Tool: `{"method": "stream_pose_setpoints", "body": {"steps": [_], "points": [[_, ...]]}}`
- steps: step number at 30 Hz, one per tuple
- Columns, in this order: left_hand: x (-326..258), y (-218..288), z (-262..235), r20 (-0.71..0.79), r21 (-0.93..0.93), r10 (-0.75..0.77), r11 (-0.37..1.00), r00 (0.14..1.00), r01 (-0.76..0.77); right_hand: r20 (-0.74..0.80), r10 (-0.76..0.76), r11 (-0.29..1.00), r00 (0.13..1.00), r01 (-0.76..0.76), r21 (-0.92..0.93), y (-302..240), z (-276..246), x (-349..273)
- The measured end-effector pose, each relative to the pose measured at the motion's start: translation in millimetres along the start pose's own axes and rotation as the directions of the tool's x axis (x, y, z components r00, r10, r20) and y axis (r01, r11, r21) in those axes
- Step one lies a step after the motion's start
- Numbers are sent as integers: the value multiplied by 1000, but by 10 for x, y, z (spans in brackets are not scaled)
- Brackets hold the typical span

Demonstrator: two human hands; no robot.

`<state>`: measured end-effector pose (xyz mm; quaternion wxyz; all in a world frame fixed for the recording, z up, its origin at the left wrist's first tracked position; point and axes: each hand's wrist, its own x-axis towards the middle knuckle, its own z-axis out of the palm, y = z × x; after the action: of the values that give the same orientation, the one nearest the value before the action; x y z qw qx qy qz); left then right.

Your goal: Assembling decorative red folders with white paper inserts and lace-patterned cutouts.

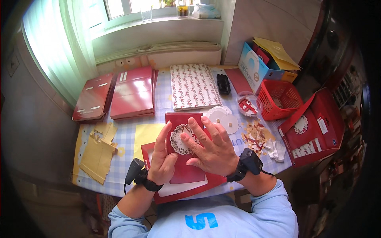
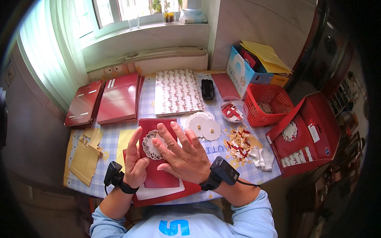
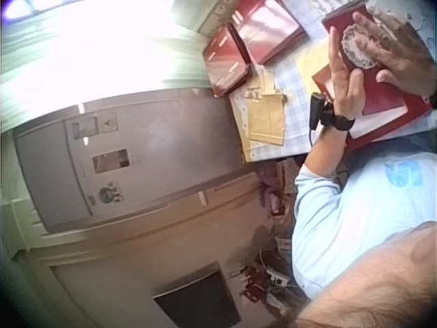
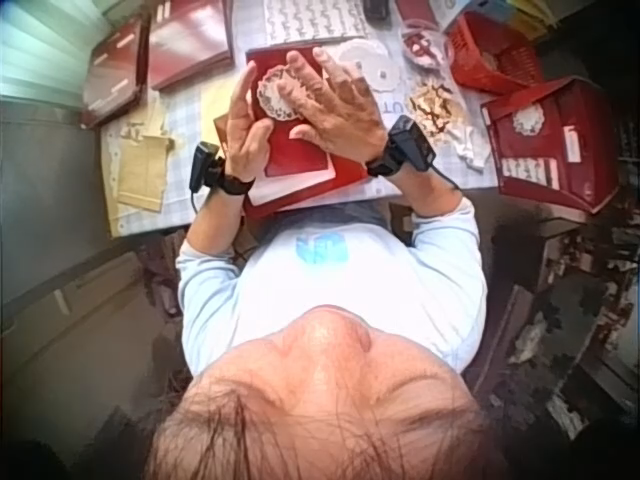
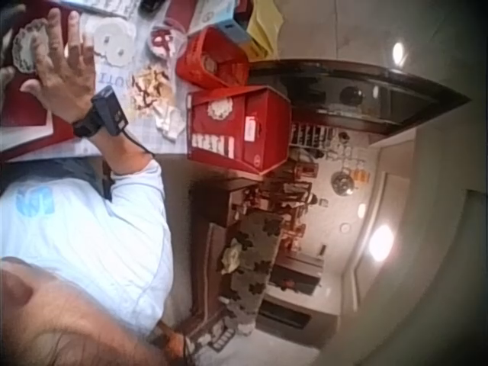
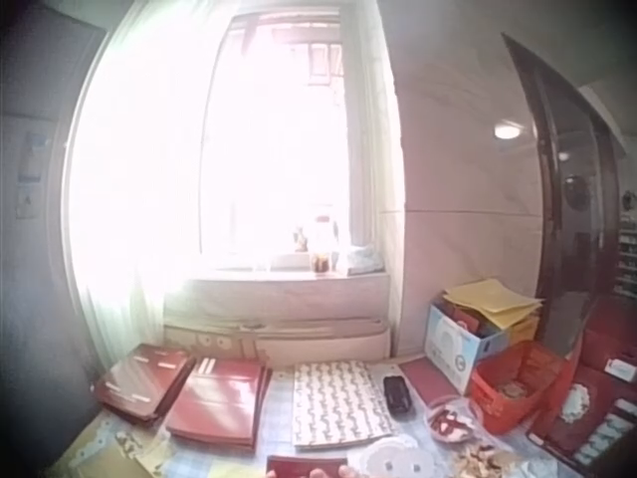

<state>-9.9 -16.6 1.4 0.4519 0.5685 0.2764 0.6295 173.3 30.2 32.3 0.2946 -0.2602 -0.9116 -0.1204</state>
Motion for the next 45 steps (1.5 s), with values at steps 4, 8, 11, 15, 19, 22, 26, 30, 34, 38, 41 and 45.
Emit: {"method": "stream_pose_setpoints", "body": {"steps": [4, 8, 11, 15, 19, 22, 26, 30, 34, 38, 41, 45], "points": [[12, 25, -23, 2, -110, 52, 993, 999, -52, -117, -9, 957, 993, 43, 286, 173, -100, 70], [31, 94, -14, -28, -322, -74, 945, 997, 61, -35, 339, 314, 940, -78, 946, 515, -193, 63], [27, 107, 24, 186, -571, -288, 747, 939, 342, 132, 204, 9, 970, -136, 991, 695, 23, -13], [-1, 59, 83, 409, -526, -361, 657, 838, 540, 144, -5, -226, 990, -142, 964, 571, 128, 71], [-83, -199, -174, 450, -295, -388, 785, 804, 544, 342, 152, -397, 927, -260, 880, 492, 64, 74], [53, -162, -60, 87, -388, -504, 777, 859, 496, 463, 245, -355, 852, -366, 860, 530, -17, 55], [70, 62, -45, 144, -481, -405, 769, 903, 421, 497, 339, -232, 799, -442, 867, 549, -20, 6], [-3, 10, 208, 77, 174, -221, 963, 972, 206, 445, 440, -174, 780, -413, 894, 419, 128, -14], [-16, -63, 183, -22, 190, -136, 972, 990, 138, 463, 465, 143, 754, -580, 802, 389, 112, 19], [-1, -31, 20, -131, 279, -188, 935, 973, 218, 316, 516, 326, 796, -523, 787, 810, 72, -66], [53, -73, 2, -218, 96, -194, 971, 956, 219, 297, 562, 638, 772, -633, 439, 1131, -246, -175], [83, -92, 24, -237, 103, -184, 972, 954, 213, 406, 486, 768, 774, -600, 225, 1348, -43, -396]]}}
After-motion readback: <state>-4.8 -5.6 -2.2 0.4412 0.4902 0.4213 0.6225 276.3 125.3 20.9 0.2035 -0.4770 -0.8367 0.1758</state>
